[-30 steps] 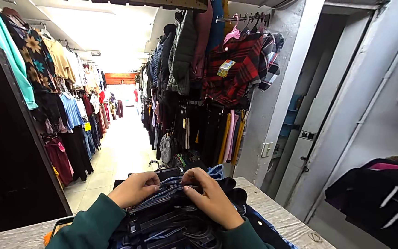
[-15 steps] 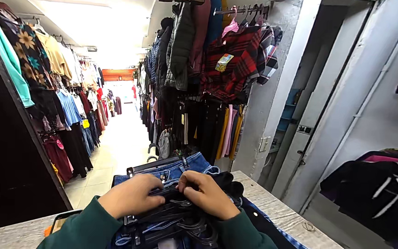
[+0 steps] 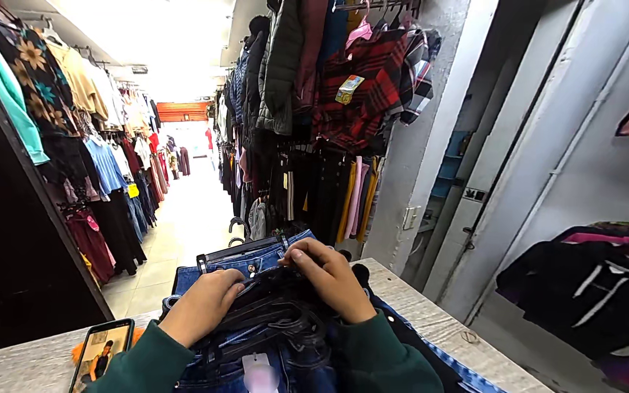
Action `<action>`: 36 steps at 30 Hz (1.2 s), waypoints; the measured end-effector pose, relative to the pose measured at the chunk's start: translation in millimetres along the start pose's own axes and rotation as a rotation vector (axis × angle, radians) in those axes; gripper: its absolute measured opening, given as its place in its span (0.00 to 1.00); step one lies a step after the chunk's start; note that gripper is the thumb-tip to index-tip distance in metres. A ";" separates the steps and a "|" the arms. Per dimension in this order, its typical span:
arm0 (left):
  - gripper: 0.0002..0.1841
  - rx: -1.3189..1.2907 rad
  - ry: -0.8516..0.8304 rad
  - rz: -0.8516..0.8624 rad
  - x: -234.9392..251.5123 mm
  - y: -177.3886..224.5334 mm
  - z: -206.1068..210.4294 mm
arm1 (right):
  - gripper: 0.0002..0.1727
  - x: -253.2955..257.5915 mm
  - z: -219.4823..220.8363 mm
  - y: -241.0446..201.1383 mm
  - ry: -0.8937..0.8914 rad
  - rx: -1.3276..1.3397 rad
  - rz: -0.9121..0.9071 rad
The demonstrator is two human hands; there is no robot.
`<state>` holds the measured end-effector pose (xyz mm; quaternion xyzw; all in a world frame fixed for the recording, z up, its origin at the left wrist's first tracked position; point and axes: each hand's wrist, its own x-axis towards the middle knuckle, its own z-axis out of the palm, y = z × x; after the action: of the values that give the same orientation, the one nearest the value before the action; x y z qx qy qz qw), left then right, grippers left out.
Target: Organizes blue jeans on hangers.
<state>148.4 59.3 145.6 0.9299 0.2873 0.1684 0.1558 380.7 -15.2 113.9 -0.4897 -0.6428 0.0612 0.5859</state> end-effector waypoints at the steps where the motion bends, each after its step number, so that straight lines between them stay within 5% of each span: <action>1: 0.19 0.006 0.001 -0.002 -0.6 -0.1 0.8 | 0.11 -0.2 -4.1 -1.0 0.007 0.017 0.005; 7: 0.19 -0.002 0.054 -0.003 -4.9 -5.3 7.2 | 0.10 -15.0 -51.4 -22.0 -0.246 -0.286 0.004; 11: 0.18 -0.076 0.094 -0.026 -9.5 -10.4 11.4 | 0.09 -38.6 -83.2 -54.4 -0.189 -0.371 -0.072; 17: 0.13 -0.226 0.184 -0.100 -17.2 -24.8 18.2 | 0.14 -80.7 -59.2 -82.3 -0.441 -0.443 -0.151; 25: 0.11 -0.283 0.265 -0.134 -23.7 -41.3 25.0 | 0.13 -130.9 -27.3 -71.1 -0.190 -0.360 -0.083; 30: 0.10 -0.280 0.267 -0.128 -23.2 -41.3 25.4 | 0.08 -121.5 -21.8 -59.8 -0.211 -0.333 -0.175; 34: 0.10 -0.290 0.277 -0.120 -24.1 -41.2 24.2 | 0.29 -111.1 -13.5 -50.4 -0.203 -0.289 -0.093; 36: 0.10 -0.314 0.275 -0.137 -25.5 -39.7 21.9 | 0.31 -105.6 -8.2 -44.5 -0.150 -0.323 -0.056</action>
<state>118.3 71.3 105.0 0.8409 0.3385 0.3255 0.2689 345.0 -116.2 72.2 -0.5534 -0.6996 -0.0227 0.4514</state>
